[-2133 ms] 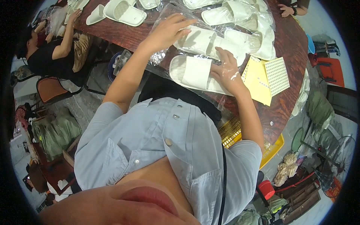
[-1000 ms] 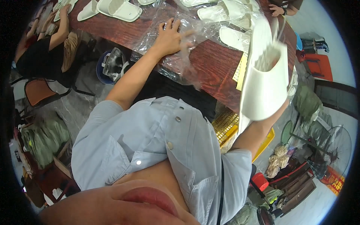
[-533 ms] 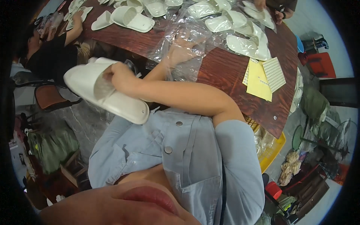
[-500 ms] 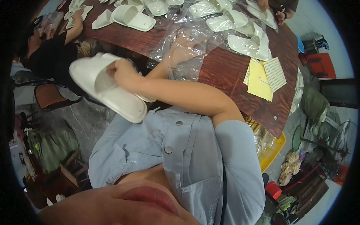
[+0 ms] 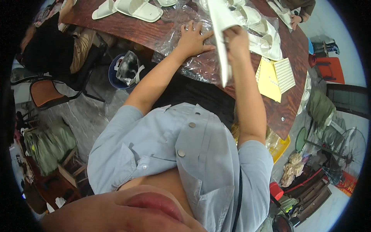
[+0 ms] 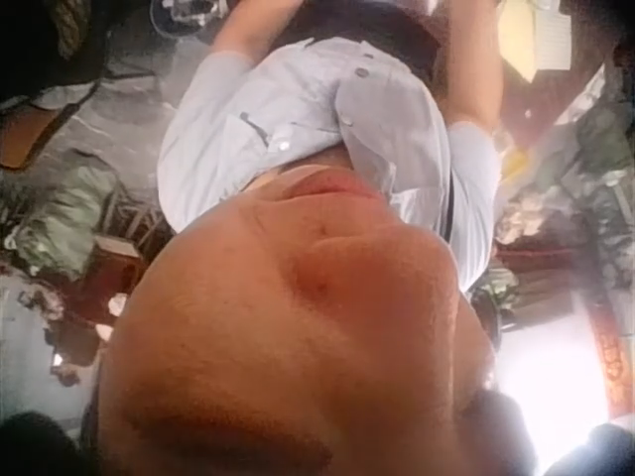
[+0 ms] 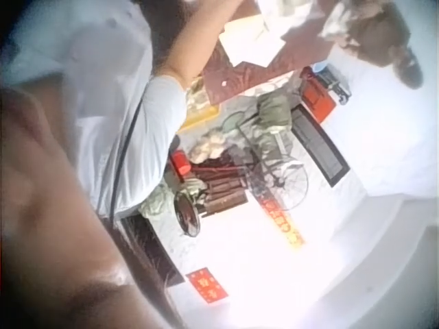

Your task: Inspecting, labeling, and organizing white slippers at a finishing table in a footwear factory.

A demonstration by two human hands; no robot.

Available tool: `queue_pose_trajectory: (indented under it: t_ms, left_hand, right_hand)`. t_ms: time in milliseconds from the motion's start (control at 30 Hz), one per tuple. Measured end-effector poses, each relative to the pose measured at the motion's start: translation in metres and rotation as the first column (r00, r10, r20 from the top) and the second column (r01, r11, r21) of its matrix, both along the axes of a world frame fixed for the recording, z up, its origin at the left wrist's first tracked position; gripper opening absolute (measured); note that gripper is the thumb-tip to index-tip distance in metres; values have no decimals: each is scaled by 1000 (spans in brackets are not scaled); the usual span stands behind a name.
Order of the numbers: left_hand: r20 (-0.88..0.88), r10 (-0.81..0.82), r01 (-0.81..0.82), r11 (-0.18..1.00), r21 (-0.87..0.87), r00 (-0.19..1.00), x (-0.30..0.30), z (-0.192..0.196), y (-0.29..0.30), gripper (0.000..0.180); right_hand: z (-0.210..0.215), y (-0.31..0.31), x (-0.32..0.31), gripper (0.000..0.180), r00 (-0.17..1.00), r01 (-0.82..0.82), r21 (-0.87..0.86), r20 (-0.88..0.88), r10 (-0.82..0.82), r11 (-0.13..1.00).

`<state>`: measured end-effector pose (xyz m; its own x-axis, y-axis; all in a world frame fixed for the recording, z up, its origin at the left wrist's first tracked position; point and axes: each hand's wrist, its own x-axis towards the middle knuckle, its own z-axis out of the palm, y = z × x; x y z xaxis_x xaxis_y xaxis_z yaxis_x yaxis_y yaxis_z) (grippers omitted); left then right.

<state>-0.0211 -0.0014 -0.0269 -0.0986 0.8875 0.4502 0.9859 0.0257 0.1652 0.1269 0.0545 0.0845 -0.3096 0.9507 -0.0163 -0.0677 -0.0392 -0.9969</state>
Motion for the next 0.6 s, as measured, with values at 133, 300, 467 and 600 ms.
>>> queue_pose_trajectory:
  t_ms: [133,300,467,600]
  left_hand:
    - [-20,58,-59,998,-35,998,-3,-1,-4,66]
    - [14,35,-33,996,-83,999,-4,4,-6,59]
    - [123,-16,11,999,45,992,-25,-7,0,55]
    - [650,-127,105,992,72,749,-40,6,5,46]
  right_hand:
    - [-6,2,58,22,804,-68,299,581,-125,952]
    - [-63,-9,100,10,389,-428,571,816,-428,700]
    - [-62,-15,106,18,615,-483,628,739,-274,610]
    - [-53,-25,92,34,825,-462,700,564,-26,545]
